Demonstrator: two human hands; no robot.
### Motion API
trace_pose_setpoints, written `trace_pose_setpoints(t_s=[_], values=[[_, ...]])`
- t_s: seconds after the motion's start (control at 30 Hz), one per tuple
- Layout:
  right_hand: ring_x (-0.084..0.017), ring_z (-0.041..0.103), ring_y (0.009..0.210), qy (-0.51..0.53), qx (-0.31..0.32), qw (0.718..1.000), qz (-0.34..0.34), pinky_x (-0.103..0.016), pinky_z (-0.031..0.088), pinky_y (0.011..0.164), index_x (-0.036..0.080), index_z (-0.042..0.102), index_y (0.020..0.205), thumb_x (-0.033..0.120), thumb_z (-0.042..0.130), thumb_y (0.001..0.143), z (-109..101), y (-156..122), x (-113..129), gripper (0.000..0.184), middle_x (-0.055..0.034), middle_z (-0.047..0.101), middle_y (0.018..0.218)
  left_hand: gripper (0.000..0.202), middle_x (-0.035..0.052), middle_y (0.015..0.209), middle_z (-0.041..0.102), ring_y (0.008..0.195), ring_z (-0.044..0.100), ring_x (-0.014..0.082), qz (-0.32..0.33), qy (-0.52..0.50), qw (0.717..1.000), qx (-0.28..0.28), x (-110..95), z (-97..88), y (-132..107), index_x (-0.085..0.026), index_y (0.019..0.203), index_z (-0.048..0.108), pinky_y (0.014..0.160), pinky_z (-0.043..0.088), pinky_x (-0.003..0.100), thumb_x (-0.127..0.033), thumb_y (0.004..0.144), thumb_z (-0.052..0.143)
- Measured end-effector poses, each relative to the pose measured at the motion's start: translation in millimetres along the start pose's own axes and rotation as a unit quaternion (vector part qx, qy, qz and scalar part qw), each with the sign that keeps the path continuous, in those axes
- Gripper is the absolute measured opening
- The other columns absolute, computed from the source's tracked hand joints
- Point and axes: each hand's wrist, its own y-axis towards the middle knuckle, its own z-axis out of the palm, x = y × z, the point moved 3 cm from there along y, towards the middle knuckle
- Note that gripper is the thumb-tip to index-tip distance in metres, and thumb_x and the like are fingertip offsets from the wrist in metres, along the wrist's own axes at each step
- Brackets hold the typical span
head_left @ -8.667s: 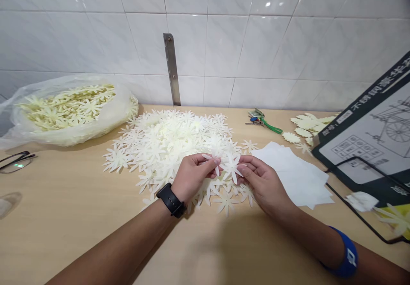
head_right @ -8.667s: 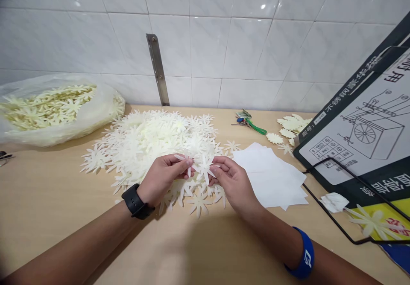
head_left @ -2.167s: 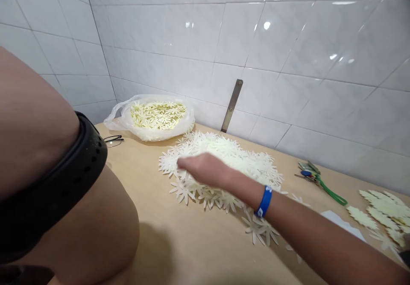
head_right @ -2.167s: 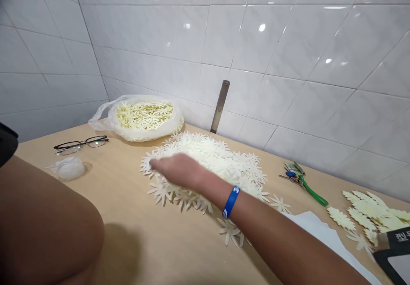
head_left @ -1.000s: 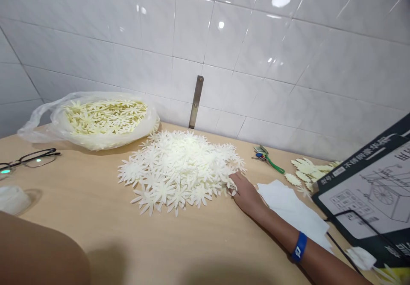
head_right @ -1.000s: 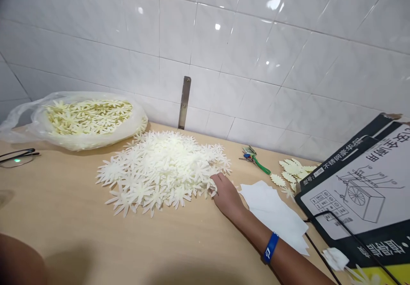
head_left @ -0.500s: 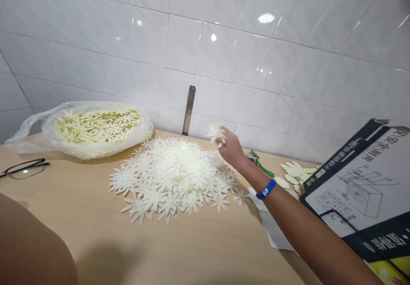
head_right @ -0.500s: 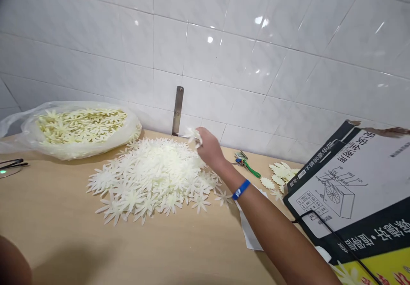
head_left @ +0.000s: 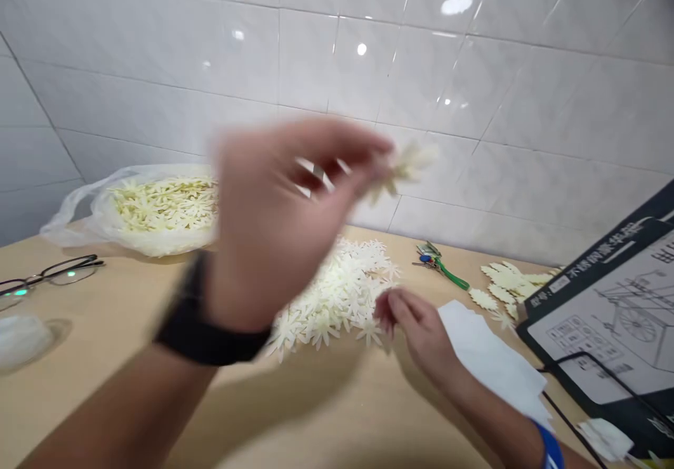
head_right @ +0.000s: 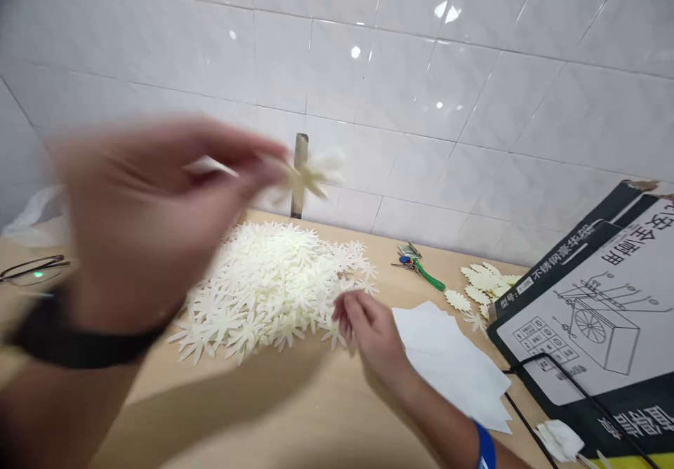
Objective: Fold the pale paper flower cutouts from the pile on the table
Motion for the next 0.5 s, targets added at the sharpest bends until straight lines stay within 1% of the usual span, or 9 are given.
trace_pose_setpoints(t_s=[0.03, 0.07, 0.1, 0.13, 0.2, 0.23, 0.3, 0.4, 0.5], values=[[-0.016, 0.059, 0.053, 0.1, 0.016, 0.992, 0.07, -0.028, 0.049, 0.048, 0.017, 0.06, 0.083, 0.04, 0.03, 0.101, 7, -18, -9, 0.042, -0.0062, 0.063, 0.067, 0.019, 0.0019, 0.077, 0.066, 0.075, 0.062, 0.0134, 0.046, 0.043, 0.998, 0.026, 3, 20.7, -15, -0.012, 0.086, 0.07, 0.069, 0.051, 0.027, -0.017, 0.091, 0.052], [-0.015, 0.056, 0.05, 0.193, 0.013, 0.973, 0.123, -0.026, 0.046, 0.044, 0.017, 0.059, 0.081, 0.043, 0.033, 0.1, 12, -34, -17, 0.042, -0.0051, 0.062, 0.066, 0.017, 0.0041, 0.077, 0.066, 0.077, 0.061, 0.0163, 0.073, 0.073, 0.991, 0.08, 9, 44.4, -35, -0.012, 0.083, 0.069, 0.071, 0.052, 0.031, -0.014, 0.09, 0.054], [-0.015, 0.057, 0.053, 0.26, 0.013, 0.953, 0.154, -0.027, 0.048, 0.047, 0.016, 0.061, 0.084, 0.046, 0.035, 0.099, 16, -46, -24, 0.042, -0.0058, 0.063, 0.07, 0.018, 0.0053, 0.074, 0.066, 0.075, 0.06, 0.0176, 0.092, 0.09, 0.984, 0.126, 17, 67.1, -58, -0.013, 0.082, 0.068, 0.068, 0.051, 0.031, -0.012, 0.09, 0.053], [-0.016, 0.058, 0.057, 0.307, 0.01, 0.937, 0.168, -0.028, 0.049, 0.051, 0.016, 0.061, 0.085, 0.048, 0.037, 0.098, 18, -55, -30, 0.043, -0.0062, 0.062, 0.072, 0.017, 0.0056, 0.072, 0.065, 0.071, 0.058, 0.0173, 0.1, 0.101, 0.976, 0.165, 26, 86.9, -82, -0.013, 0.083, 0.068, 0.063, 0.05, 0.03, -0.011, 0.089, 0.053], [-0.017, 0.059, 0.061, 0.347, 0.027, 0.92, 0.18, -0.03, 0.05, 0.057, 0.015, 0.062, 0.081, 0.054, 0.038, 0.096, 18, -63, -39, 0.048, -0.006, 0.061, 0.069, 0.015, 0.0046, 0.068, 0.063, 0.065, 0.055, 0.0156, 0.1, 0.081, 0.969, 0.211, 40, 112.6, -126, -0.014, 0.081, 0.066, 0.06, 0.048, 0.029, -0.012, 0.088, 0.054], [-0.017, 0.058, 0.061, 0.345, 0.046, 0.92, 0.179, -0.031, 0.049, 0.059, 0.015, 0.061, 0.076, 0.056, 0.039, 0.095, 16, -64, -41, 0.05, -0.0053, 0.06, 0.066, 0.013, 0.0048, 0.07, 0.063, 0.065, 0.055, 0.015, 0.087, 0.055, 0.969, 0.224, 44, 118.3, -142, -0.014, 0.083, 0.066, 0.061, 0.049, 0.028, -0.013, 0.088, 0.054], [-0.016, 0.055, 0.06, 0.308, 0.104, 0.93, 0.171, -0.03, 0.047, 0.061, 0.016, 0.058, 0.066, 0.057, 0.047, 0.092, 11, -62, -40, 0.049, -0.0034, 0.056, 0.06, 0.01, 0.0054, 0.074, 0.065, 0.072, 0.058, 0.0159, 0.056, -0.002, 0.971, 0.232, 48, 119.1, -161, -0.015, 0.087, 0.067, 0.067, 0.051, 0.029, -0.014, 0.086, 0.058], [-0.015, 0.052, 0.062, 0.291, 0.169, 0.927, 0.168, -0.028, 0.044, 0.061, 0.016, 0.059, 0.072, 0.054, 0.048, 0.091, 4, -57, -36, 0.044, -0.003, 0.057, 0.066, 0.013, 0.0088, 0.092, 0.068, 0.083, 0.064, 0.0165, -0.025, -0.066, 0.968, 0.24, 50, 111.9, -163, -0.017, 0.092, 0.07, 0.076, 0.054, 0.029, -0.012, 0.085, 0.059], [-0.015, 0.051, 0.063, 0.293, 0.204, 0.92, 0.162, -0.028, 0.043, 0.062, 0.015, 0.059, 0.07, 0.054, 0.044, 0.093, 0, -55, -34, 0.048, -0.0036, 0.056, 0.066, 0.013, 0.0093, 0.104, 0.07, 0.089, 0.068, 0.0149, -0.098, -0.116, 0.951, 0.268, 53, 110.7, -159, -0.017, 0.094, 0.071, 0.081, 0.055, 0.025, -0.014, 0.085, 0.062]])
